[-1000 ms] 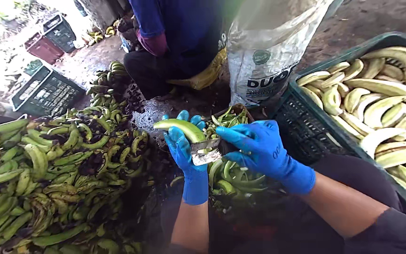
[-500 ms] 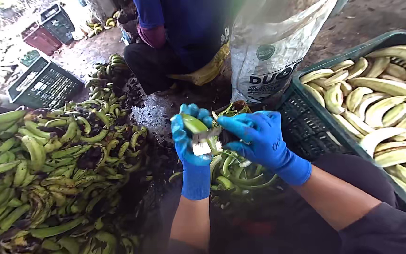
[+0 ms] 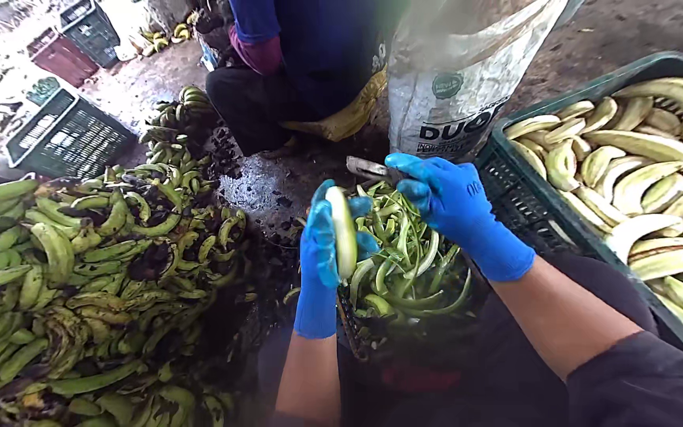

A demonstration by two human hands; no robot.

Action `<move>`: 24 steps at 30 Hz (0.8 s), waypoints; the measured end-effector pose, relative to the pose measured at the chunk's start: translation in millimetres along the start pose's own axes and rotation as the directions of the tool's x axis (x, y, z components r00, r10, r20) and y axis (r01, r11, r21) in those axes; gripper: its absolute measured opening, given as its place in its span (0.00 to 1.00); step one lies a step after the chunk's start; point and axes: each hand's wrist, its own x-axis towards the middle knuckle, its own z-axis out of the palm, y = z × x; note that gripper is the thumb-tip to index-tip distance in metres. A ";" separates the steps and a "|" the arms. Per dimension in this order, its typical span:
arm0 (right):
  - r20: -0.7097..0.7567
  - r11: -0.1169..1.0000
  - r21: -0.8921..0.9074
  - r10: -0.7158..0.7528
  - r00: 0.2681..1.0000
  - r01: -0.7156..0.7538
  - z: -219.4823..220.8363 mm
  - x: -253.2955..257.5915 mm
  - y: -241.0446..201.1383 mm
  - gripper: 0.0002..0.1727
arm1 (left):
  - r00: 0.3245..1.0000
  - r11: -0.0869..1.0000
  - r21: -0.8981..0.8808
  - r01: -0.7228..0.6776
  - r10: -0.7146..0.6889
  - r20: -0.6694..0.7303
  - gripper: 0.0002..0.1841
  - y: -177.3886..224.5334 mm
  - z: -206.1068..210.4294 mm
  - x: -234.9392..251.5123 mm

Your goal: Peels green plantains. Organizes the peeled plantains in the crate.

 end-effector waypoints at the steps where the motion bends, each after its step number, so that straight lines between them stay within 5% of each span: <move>1: -0.071 0.995 -0.002 -0.095 0.993 0.095 4.2 -9.0 -8.2 0.33 | 0.999 0.984 -0.178 -0.030 0.022 -0.046 0.23 0.9 -4.4 4.5; 4: -0.165 0.925 -0.028 -0.379 0.911 0.379 13.7 -29.7 -33.2 0.28 | 1.000 0.778 -0.629 0.009 0.005 0.021 0.25 1.9 -9.8 9.4; 6: -0.180 0.928 0.040 -0.357 0.917 0.369 16.1 -27.2 -41.1 0.26 | 0.999 0.811 -0.585 -0.027 0.049 0.022 0.18 -4.4 1.3 2.6; 10: 0.084 0.905 0.402 0.117 0.990 -0.142 11.6 -7.0 -34.5 0.30 | 0.995 0.980 -0.189 -0.055 0.039 -0.090 0.17 -9.5 23.8 -1.3; 13: 0.246 0.755 0.496 0.352 0.903 -0.429 12.1 -7.2 -15.5 0.25 | 0.997 0.951 -0.308 -0.005 0.030 0.077 0.25 -7.3 8.9 7.3; 16: 0.097 0.953 0.297 0.028 0.995 -0.056 5.8 -16.6 -9.4 0.32 | 0.994 0.878 -0.466 0.103 -0.081 0.068 0.32 -2.7 -12.7 13.1; 19: 0.032 0.931 0.206 -0.314 0.949 0.301 4.8 -28.8 -14.2 0.30 | 0.996 0.878 -0.472 0.078 -0.089 -0.001 0.30 0.7 -16.4 10.6; 21: 0.067 0.961 0.184 -0.222 0.973 0.207 9.7 -28.2 -24.4 0.29 | 0.990 0.956 -0.294 -0.002 -0.039 -0.133 0.23 -1.4 -1.5 1.7; 24: 0.149 0.944 0.264 0.163 0.975 -0.198 16.9 -12.3 -18.6 0.31 | 0.973 0.977 -0.204 -0.070 0.022 -0.229 0.19 -9.4 15.0 -5.5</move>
